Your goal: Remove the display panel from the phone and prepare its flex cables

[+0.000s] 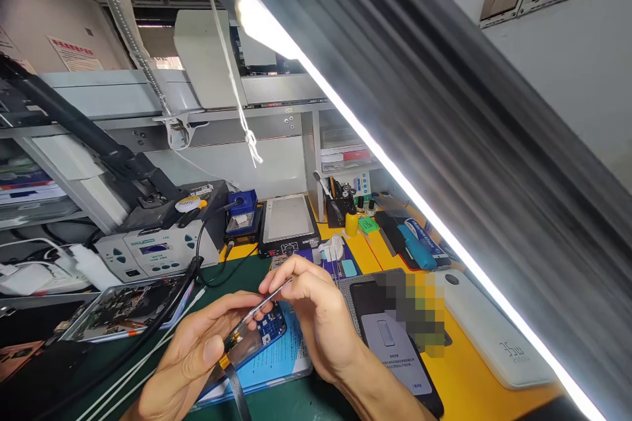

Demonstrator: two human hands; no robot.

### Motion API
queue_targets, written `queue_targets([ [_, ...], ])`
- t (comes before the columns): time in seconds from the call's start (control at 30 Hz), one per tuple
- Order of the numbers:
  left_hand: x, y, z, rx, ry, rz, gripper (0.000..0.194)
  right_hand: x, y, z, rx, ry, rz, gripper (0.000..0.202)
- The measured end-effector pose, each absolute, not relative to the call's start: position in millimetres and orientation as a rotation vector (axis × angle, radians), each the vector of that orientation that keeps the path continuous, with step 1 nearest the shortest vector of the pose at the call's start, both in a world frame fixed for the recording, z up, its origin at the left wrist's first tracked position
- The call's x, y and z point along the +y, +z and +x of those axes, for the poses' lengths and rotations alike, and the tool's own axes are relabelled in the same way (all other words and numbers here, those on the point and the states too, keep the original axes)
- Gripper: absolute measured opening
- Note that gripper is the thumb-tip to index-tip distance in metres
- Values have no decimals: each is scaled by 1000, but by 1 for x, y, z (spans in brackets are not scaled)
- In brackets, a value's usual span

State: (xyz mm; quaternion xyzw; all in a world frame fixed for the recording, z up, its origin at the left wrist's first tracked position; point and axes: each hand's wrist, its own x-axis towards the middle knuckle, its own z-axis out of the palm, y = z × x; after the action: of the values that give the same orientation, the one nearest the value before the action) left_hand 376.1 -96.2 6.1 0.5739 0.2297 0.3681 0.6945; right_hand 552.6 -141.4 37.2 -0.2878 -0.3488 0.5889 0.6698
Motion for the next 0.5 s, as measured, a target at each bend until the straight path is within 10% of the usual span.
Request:
queue_targets([
  [0.5, -100, 14, 375, 673, 494, 1013, 65, -130, 24, 550, -825, 1185, -900, 23],
])
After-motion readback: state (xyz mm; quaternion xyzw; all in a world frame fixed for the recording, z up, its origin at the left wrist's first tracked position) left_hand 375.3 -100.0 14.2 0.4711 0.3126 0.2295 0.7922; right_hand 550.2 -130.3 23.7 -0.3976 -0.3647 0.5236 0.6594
